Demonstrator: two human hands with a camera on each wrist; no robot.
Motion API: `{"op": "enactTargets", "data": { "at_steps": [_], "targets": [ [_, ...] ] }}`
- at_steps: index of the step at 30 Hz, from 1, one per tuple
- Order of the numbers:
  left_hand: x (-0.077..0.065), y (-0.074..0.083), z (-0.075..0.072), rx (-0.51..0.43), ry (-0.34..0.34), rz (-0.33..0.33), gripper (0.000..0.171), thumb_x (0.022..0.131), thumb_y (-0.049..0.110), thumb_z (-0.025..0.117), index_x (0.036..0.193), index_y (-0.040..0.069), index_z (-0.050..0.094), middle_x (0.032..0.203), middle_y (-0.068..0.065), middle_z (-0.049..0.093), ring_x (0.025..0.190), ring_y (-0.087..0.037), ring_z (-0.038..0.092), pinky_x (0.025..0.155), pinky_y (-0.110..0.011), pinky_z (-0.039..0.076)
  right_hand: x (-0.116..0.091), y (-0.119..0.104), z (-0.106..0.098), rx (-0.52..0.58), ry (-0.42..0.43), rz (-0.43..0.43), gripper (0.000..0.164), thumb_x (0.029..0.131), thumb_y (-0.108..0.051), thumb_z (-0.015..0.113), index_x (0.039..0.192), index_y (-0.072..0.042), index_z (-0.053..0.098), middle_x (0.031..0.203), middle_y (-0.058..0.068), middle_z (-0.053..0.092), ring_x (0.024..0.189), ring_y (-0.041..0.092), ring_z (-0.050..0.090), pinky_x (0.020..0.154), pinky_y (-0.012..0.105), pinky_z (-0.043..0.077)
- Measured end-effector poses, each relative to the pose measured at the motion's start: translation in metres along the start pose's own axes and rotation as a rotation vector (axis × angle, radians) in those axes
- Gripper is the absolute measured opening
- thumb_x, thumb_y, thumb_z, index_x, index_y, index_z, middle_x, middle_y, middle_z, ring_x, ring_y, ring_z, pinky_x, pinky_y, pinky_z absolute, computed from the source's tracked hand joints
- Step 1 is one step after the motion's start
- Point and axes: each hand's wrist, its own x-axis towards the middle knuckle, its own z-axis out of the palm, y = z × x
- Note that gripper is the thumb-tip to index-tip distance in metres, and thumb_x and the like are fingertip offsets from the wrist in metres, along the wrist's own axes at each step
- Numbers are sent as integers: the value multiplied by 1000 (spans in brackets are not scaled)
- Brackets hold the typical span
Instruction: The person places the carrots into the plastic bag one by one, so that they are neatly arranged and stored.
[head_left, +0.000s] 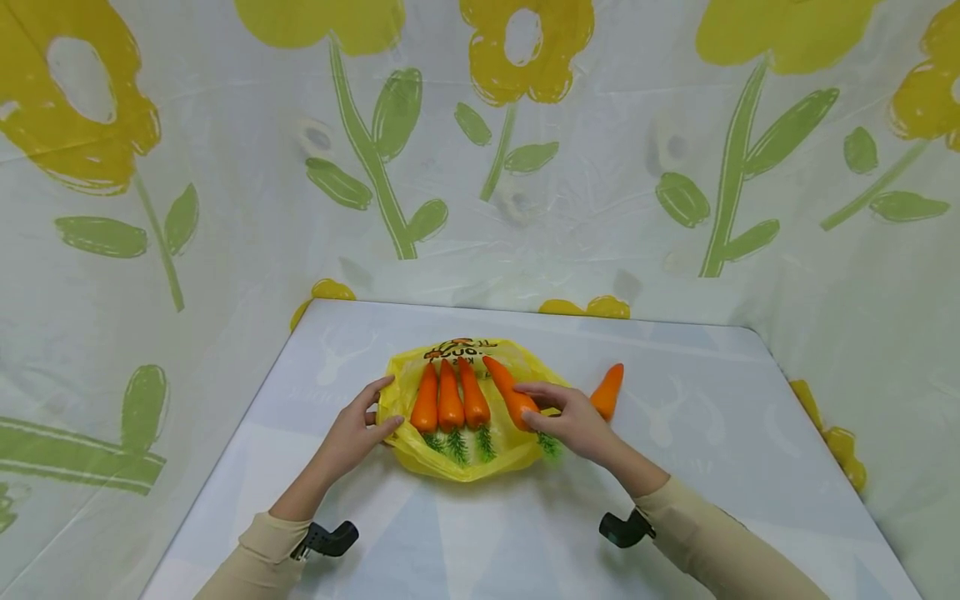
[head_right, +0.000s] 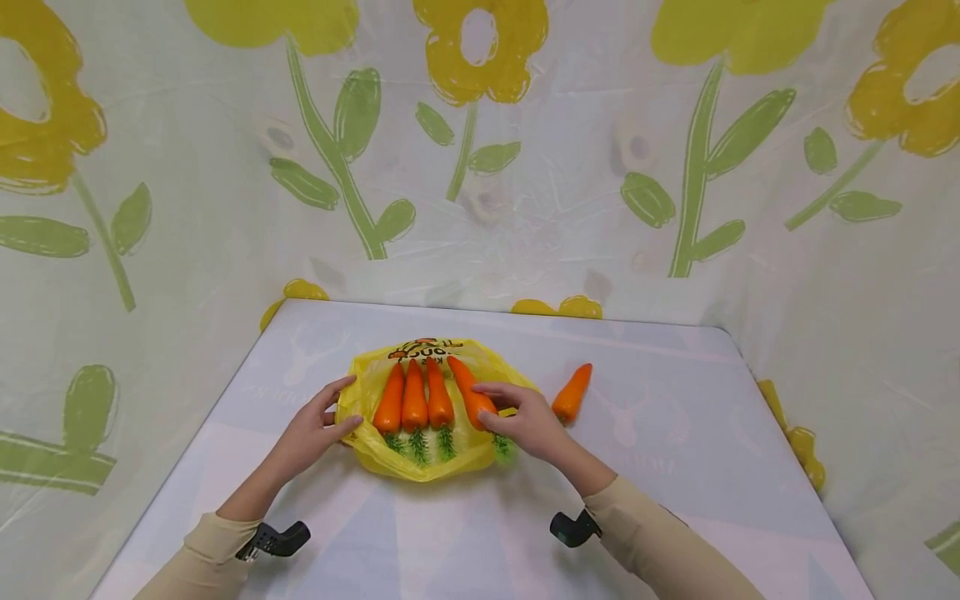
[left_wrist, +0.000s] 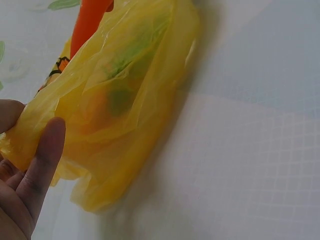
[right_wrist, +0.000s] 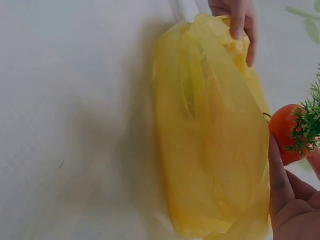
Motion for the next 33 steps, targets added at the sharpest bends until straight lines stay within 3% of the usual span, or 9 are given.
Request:
{"op": "enactTargets", "data": {
  "at_steps": [15, 33],
  "targets": [
    [1, 1, 1, 12, 3, 7, 71, 99, 17, 69, 158, 6, 30, 144, -29, 48, 111, -36, 67, 75, -30, 61, 20, 2, 14, -38, 22, 47, 42, 95, -30, 73, 136, -20, 67, 130, 8, 67, 113, 27, 63, 78, 33, 55],
    [2, -6, 0, 11, 8, 14, 72, 99, 16, 69, 159, 6, 29, 144, -29, 48, 110, -37, 67, 74, -31, 61, 49, 3, 24, -115, 29, 145, 38, 95, -26, 73, 133, -24, 69, 129, 5, 68, 111, 20, 65, 87, 34, 55]
  ]
}}
